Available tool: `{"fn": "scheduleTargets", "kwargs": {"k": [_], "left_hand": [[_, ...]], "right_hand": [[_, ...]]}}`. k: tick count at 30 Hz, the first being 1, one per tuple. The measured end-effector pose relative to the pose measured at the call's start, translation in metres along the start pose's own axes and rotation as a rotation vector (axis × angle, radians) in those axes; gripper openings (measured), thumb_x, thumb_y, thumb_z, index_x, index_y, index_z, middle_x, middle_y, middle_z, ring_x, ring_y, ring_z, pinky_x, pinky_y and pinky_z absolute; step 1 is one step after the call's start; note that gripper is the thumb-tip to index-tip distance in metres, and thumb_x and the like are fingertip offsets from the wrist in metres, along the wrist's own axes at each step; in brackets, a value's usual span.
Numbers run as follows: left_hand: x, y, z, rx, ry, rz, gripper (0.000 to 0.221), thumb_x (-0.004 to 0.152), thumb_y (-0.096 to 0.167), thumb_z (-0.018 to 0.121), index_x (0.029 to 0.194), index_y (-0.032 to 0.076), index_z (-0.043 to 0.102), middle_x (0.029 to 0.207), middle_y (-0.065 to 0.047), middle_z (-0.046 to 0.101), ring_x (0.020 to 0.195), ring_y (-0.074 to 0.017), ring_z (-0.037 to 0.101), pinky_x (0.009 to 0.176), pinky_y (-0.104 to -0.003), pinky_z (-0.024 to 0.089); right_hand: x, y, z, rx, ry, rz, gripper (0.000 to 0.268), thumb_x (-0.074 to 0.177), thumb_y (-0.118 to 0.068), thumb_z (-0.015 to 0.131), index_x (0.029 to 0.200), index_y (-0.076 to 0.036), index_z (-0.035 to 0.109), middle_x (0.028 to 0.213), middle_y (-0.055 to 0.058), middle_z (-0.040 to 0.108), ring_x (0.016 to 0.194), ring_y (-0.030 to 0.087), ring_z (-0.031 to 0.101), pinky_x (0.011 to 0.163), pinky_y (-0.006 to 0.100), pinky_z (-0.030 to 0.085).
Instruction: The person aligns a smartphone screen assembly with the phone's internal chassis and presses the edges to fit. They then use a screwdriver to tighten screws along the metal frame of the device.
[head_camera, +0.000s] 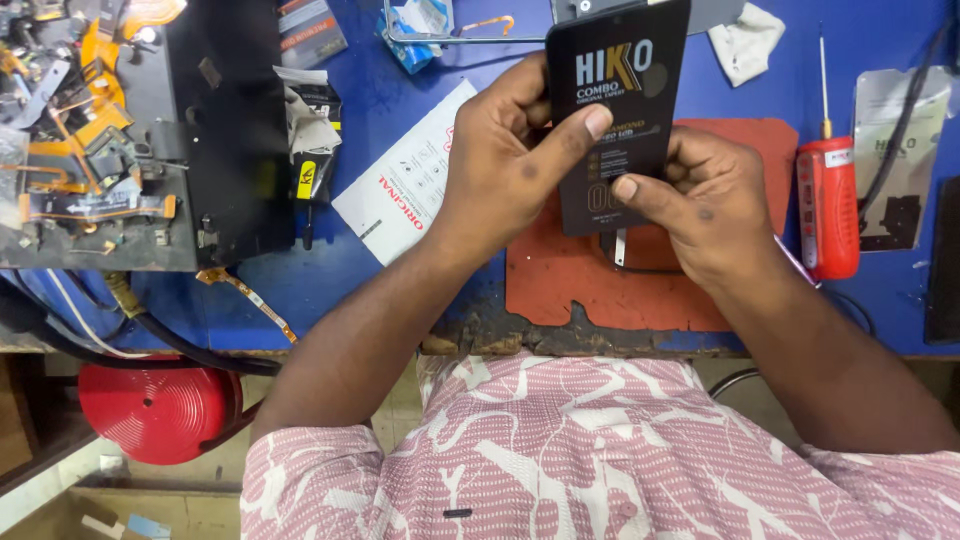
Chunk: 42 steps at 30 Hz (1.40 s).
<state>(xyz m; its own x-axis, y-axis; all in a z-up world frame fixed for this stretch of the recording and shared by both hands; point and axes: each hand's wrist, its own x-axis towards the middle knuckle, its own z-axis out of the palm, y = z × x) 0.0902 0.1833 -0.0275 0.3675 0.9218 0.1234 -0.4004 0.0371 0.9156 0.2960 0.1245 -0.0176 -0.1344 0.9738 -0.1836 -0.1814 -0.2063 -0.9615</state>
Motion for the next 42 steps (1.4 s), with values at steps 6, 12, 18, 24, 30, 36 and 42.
{"fn": "scheduleTargets", "kwargs": {"k": [6, 12, 18, 24, 30, 36, 42], "left_hand": [[-0.002, 0.007, 0.002, 0.051, 0.011, -0.035, 0.023, 0.108, 0.005, 0.070, 0.128, -0.003, 0.062, 0.108, -0.008, 0.075, 0.100, -0.0081, 0.071, 0.090, -0.024, 0.060], [-0.001, 0.007, 0.000, 0.064, -0.006, -0.035, 0.021, 0.110, 0.008, 0.070, 0.126, -0.003, 0.061, 0.108, -0.009, 0.075, 0.101, -0.0083, 0.072, 0.090, -0.024, 0.060], [-0.002, 0.012, -0.002, 0.023, 0.041, 0.024, 0.022, 0.117, 0.011, 0.061, 0.135, 0.001, 0.054, 0.100, -0.007, 0.077, 0.094, -0.0050, 0.073, 0.085, -0.020, 0.059], [-0.005, 0.013, -0.001, 0.158, 0.114, 0.079, 0.018, 0.117, 0.011, 0.064, 0.131, 0.000, 0.060, 0.092, -0.007, 0.078, 0.082, -0.0039, 0.072, 0.074, -0.018, 0.057], [-0.009, 0.021, 0.005, 0.192, 0.166, 0.133, 0.021, 0.115, 0.009, 0.067, 0.131, -0.003, 0.063, 0.101, -0.010, 0.078, 0.091, -0.0063, 0.076, 0.081, -0.019, 0.063], [-0.012, 0.028, 0.006, 0.283, 0.188, 0.138, 0.019, 0.112, 0.007, 0.069, 0.127, -0.003, 0.065, 0.096, -0.008, 0.079, 0.084, -0.0053, 0.076, 0.073, -0.018, 0.062], [-0.010, 0.017, 0.004, 0.104, 0.185, 0.119, 0.017, 0.114, 0.004, 0.068, 0.129, -0.004, 0.064, 0.098, -0.008, 0.077, 0.086, -0.0055, 0.072, 0.078, -0.019, 0.060]], "right_hand": [[0.001, 0.001, -0.003, -0.034, -0.012, -0.005, 0.027, 0.099, 0.004, 0.071, 0.125, 0.005, 0.067, 0.118, 0.011, 0.073, 0.106, 0.014, 0.071, 0.098, 0.029, 0.061], [0.001, 0.004, -0.007, -0.022, -0.019, 0.010, 0.025, 0.099, 0.003, 0.071, 0.124, 0.005, 0.067, 0.117, 0.012, 0.073, 0.106, 0.014, 0.072, 0.098, 0.030, 0.061], [0.000, 0.003, -0.007, -0.014, -0.002, 0.042, 0.025, 0.098, 0.005, 0.071, 0.122, 0.006, 0.067, 0.116, 0.013, 0.074, 0.104, 0.015, 0.073, 0.096, 0.030, 0.062], [-0.001, 0.004, -0.007, -0.005, -0.028, 0.044, 0.028, 0.098, 0.004, 0.071, 0.126, 0.006, 0.066, 0.117, 0.013, 0.074, 0.103, 0.016, 0.072, 0.095, 0.031, 0.062], [0.000, 0.005, -0.009, 0.009, -0.072, 0.027, 0.029, 0.099, 0.004, 0.069, 0.128, 0.006, 0.066, 0.118, 0.013, 0.073, 0.106, 0.016, 0.072, 0.097, 0.031, 0.062], [-0.001, 0.005, -0.009, 0.030, -0.093, 0.031, 0.029, 0.099, 0.003, 0.069, 0.129, 0.006, 0.066, 0.114, 0.012, 0.073, 0.102, 0.015, 0.072, 0.098, 0.032, 0.061], [-0.002, 0.004, -0.010, -0.014, -0.082, 0.017, 0.027, 0.100, 0.002, 0.069, 0.127, 0.006, 0.067, 0.113, 0.012, 0.074, 0.101, 0.014, 0.072, 0.097, 0.031, 0.061]]}}
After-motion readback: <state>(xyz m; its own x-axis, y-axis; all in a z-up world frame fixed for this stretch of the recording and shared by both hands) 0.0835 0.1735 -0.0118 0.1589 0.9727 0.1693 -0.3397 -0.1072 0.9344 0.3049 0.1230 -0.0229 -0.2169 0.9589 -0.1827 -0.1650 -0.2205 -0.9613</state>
